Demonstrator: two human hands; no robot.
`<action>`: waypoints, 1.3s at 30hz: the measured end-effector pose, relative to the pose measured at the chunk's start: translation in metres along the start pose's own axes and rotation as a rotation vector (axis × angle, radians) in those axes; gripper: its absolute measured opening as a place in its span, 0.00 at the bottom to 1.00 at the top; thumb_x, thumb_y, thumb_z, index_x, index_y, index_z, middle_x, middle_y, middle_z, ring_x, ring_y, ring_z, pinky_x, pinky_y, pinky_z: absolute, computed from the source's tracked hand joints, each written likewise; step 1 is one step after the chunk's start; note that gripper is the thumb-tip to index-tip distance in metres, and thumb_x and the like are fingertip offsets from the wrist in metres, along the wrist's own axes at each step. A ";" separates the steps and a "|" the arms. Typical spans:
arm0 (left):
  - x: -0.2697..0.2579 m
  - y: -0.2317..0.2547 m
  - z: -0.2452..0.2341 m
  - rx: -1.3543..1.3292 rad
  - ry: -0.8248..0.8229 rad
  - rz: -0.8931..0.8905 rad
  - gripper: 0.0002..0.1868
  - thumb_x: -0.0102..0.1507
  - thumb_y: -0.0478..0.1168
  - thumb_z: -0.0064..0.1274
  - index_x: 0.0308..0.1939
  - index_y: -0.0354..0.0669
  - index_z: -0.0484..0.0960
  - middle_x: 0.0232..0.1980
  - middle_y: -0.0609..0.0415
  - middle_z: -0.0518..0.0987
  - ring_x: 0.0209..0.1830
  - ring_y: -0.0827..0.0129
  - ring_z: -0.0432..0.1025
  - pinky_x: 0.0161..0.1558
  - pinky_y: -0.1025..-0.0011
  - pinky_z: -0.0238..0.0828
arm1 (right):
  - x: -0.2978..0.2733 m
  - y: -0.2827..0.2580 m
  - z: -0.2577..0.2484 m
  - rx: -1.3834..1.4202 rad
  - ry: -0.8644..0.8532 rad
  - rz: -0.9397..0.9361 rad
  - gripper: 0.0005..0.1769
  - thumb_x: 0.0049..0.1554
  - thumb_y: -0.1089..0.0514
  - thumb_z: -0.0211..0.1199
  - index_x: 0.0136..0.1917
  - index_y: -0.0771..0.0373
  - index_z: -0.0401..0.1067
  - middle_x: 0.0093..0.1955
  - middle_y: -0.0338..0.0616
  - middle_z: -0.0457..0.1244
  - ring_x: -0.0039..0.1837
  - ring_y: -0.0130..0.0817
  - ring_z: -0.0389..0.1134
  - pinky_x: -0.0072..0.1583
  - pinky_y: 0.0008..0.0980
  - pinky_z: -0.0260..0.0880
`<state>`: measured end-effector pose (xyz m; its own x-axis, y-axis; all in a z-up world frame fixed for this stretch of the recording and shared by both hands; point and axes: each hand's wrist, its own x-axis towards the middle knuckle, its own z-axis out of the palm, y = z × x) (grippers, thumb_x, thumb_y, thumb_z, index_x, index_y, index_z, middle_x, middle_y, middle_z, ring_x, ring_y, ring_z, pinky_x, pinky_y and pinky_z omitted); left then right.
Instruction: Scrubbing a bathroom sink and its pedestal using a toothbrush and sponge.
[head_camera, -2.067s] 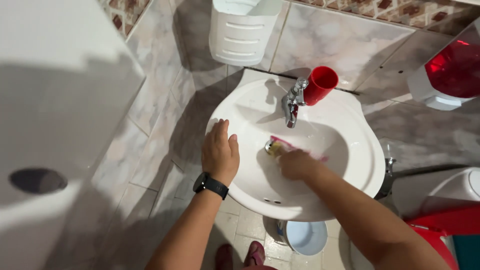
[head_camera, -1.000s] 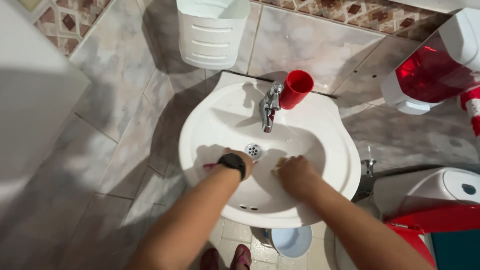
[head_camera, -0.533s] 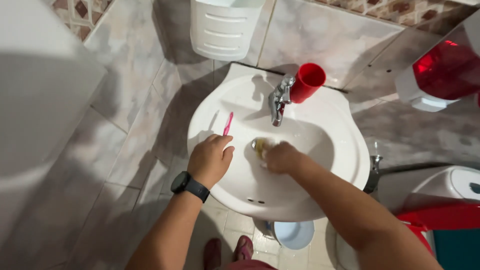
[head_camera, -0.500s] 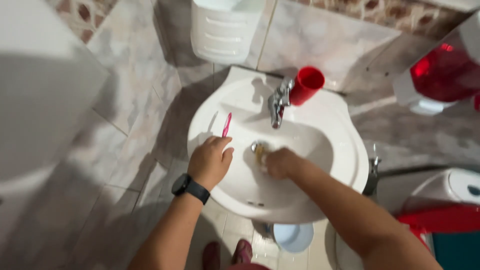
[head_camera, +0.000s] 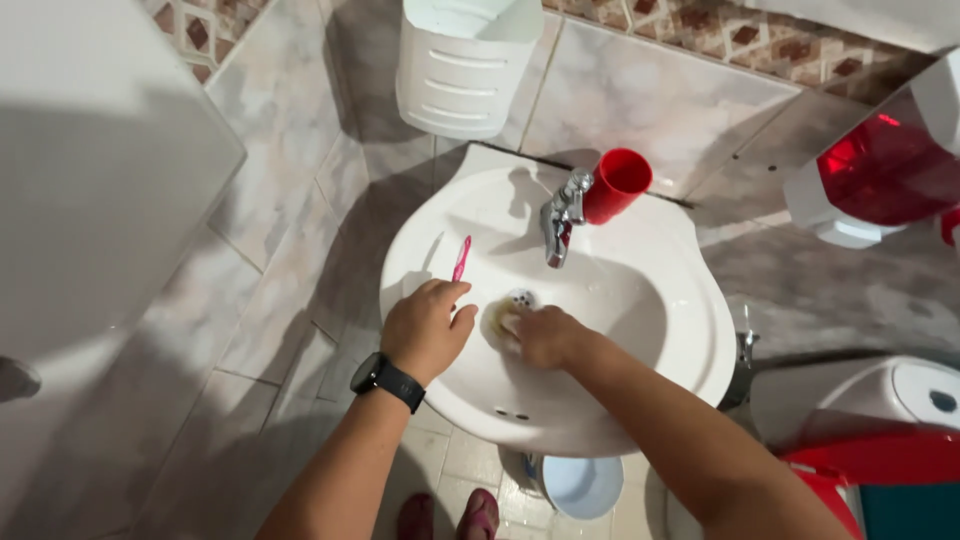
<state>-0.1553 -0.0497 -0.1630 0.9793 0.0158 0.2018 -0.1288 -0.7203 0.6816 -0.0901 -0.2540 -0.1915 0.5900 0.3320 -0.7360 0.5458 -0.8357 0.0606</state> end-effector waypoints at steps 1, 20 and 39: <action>-0.002 0.001 0.001 -0.003 -0.007 0.000 0.16 0.61 0.45 0.57 0.50 0.46 0.84 0.47 0.49 0.83 0.40 0.55 0.79 0.43 0.58 0.76 | 0.024 0.009 0.020 0.004 -0.006 0.002 0.29 0.65 0.40 0.47 0.72 0.56 0.68 0.78 0.48 0.59 0.73 0.48 0.64 0.76 0.47 0.59; -0.007 0.000 0.001 -0.013 -0.025 0.011 0.17 0.59 0.47 0.59 0.49 0.47 0.85 0.48 0.49 0.83 0.41 0.52 0.78 0.44 0.57 0.76 | 0.056 0.030 0.042 -0.259 0.465 0.031 0.16 0.56 0.57 0.54 0.54 0.61 0.75 0.56 0.55 0.68 0.54 0.48 0.71 0.56 0.45 0.70; -0.003 0.006 -0.006 -0.029 -0.012 0.017 0.18 0.58 0.47 0.59 0.49 0.45 0.85 0.47 0.49 0.84 0.40 0.53 0.79 0.45 0.57 0.76 | 0.058 0.022 0.059 -0.202 0.389 -0.058 0.31 0.57 0.49 0.54 0.70 0.66 0.62 0.72 0.66 0.51 0.73 0.56 0.52 0.69 0.46 0.52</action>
<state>-0.1601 -0.0501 -0.1551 0.9788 -0.0048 0.2045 -0.1494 -0.6998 0.6985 -0.0786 -0.2791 -0.2725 0.7138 0.5484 -0.4356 0.6674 -0.7211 0.1860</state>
